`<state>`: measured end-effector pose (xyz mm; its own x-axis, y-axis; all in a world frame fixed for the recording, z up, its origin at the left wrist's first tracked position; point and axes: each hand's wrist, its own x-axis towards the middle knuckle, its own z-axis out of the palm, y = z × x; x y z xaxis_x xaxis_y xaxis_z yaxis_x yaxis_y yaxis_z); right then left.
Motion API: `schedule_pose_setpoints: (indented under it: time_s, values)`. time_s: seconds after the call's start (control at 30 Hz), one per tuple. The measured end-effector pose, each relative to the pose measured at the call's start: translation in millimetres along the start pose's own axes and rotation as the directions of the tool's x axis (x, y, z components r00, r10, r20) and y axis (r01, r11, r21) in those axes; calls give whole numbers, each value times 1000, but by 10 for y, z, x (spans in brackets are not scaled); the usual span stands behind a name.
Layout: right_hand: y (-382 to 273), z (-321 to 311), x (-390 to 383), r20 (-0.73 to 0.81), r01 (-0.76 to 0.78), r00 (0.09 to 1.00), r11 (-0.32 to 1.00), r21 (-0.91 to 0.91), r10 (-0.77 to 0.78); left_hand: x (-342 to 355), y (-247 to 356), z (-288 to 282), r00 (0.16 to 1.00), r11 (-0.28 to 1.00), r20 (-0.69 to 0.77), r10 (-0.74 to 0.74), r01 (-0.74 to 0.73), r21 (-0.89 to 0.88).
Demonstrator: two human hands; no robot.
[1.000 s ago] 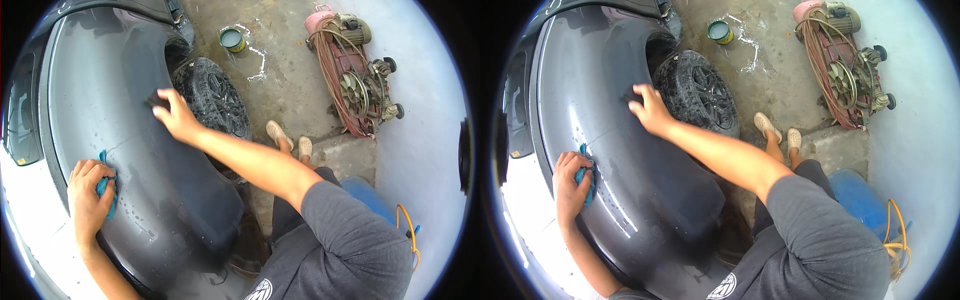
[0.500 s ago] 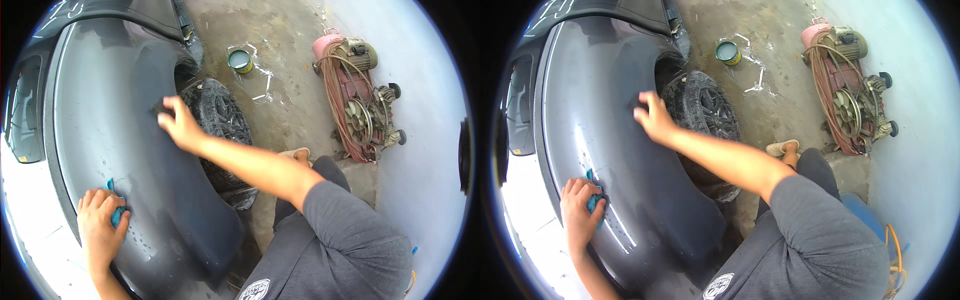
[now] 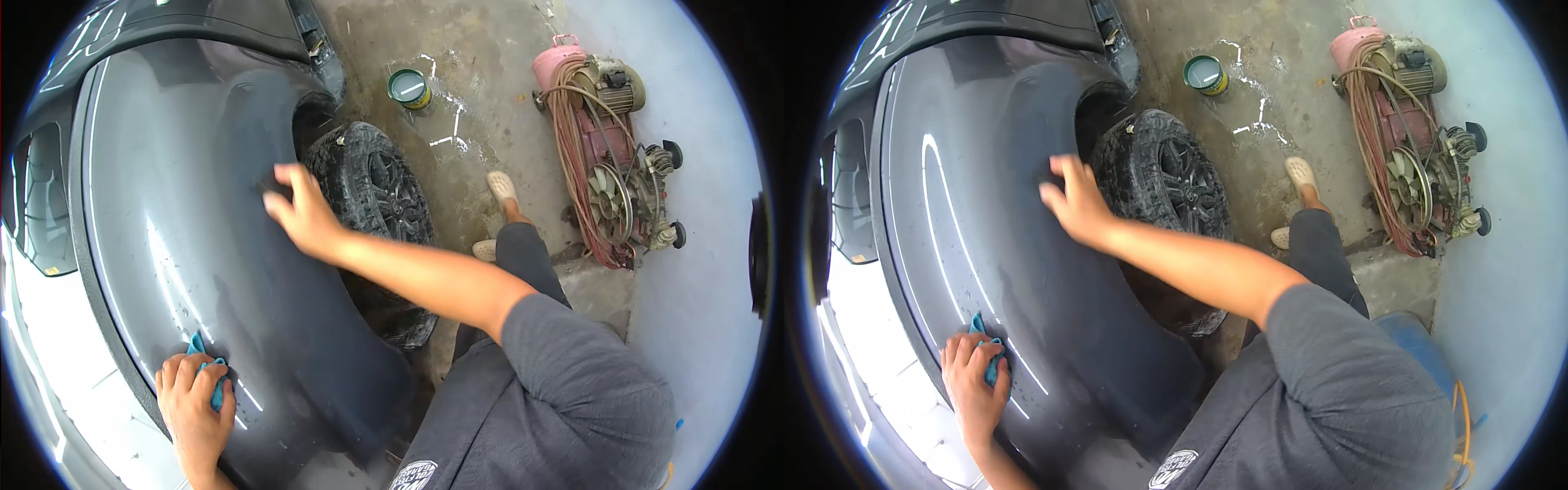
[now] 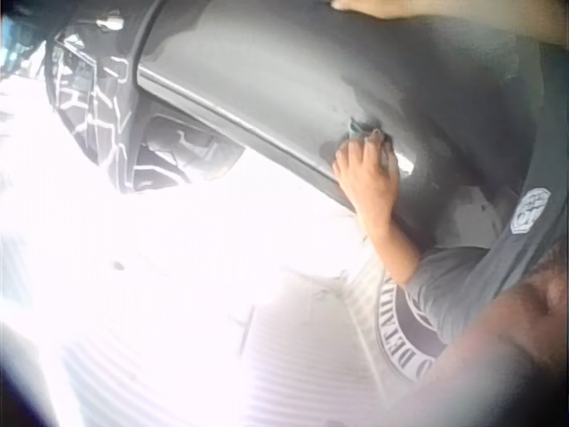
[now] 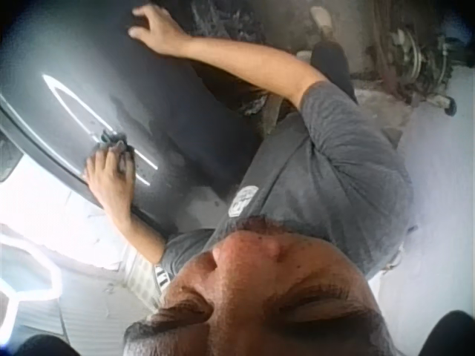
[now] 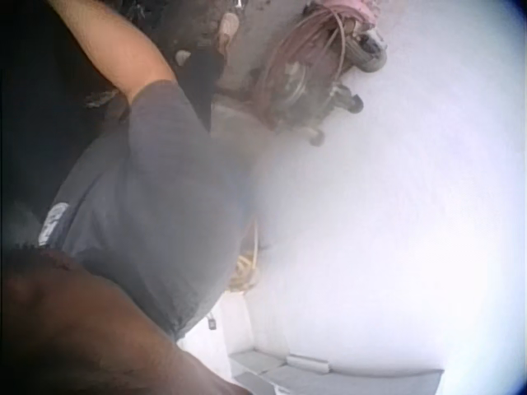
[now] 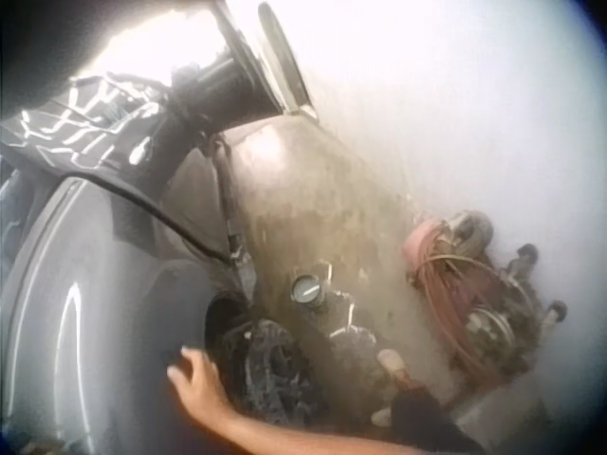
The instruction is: The person sands a car fender with a sanding block and water, periodically wiping the surface with a cloth and replacing the sandpaper.
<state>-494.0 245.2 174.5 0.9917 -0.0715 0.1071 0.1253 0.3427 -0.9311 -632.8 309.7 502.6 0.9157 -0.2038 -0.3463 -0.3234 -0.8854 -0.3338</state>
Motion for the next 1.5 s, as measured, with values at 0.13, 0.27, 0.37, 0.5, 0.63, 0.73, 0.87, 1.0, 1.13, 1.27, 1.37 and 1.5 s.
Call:
schedule_pose_setpoints:
  time_s: [0.13, 0.27, 0.37, 0.5, 0.63, 0.73, 0.87, 1.0, 1.13, 1.27, 1.37, 1.5]
  values:
    - [189, 60, 317, -64, -69, 996, 997, -35, 67, 188, -18, 34, 1000, 1000, 13, -5, 5, -1]
    - [-339, -214, -1347, 204, 96, 973, 994, 46, -104, 780, -484, -144, 997, 987, 10, 74, -75, 142]
    - [-361, -443, -1802, 354, 192, 911, 977, 91, -212, 1228, -806, -118, 995, 984, -59, 80, -69, 166]
    - [-46, -124, -801, 127, 304, 944, 952, 34, -306, 1462, -949, -41, 996, 997, -85, -12, 18, 69]
    - [316, -66, 600, -65, -57, 996, 994, 96, 64, 1633, -885, -74, 993, 969, -90, 75, -51, 240]
    - [429, -388, 880, -135, -159, 963, 898, 411, 232, 1744, -730, -9, 998, 976, -66, 20, -5, 216]
    - [325, -1171, 259, -104, -364, 887, 818, 445, 451, 2331, -325, 219, 994, 978, 4, 105, -104, 180]
    - [417, -1802, -606, -8, -532, 822, 774, 343, 569, 3402, 34, 821, 958, 946, 156, 241, -268, 184]
    - [448, -2251, -1175, 79, -616, 782, 748, 248, 618, 3729, 134, 1460, 923, 908, 253, 292, -350, 229]
    - [660, -2471, -1212, 126, -644, 764, 736, 209, 633, 3164, 502, 1770, 828, 851, 457, 325, -467, 242]
    - [852, -2496, -986, 190, -414, 871, 885, -213, 453, 2372, 901, 1840, 751, 840, 547, 371, -523, 147]
    - [836, -2084, -485, 551, 41, 786, 867, -496, 278, 1368, 1279, 1755, 709, 873, 561, 427, -486, -50]
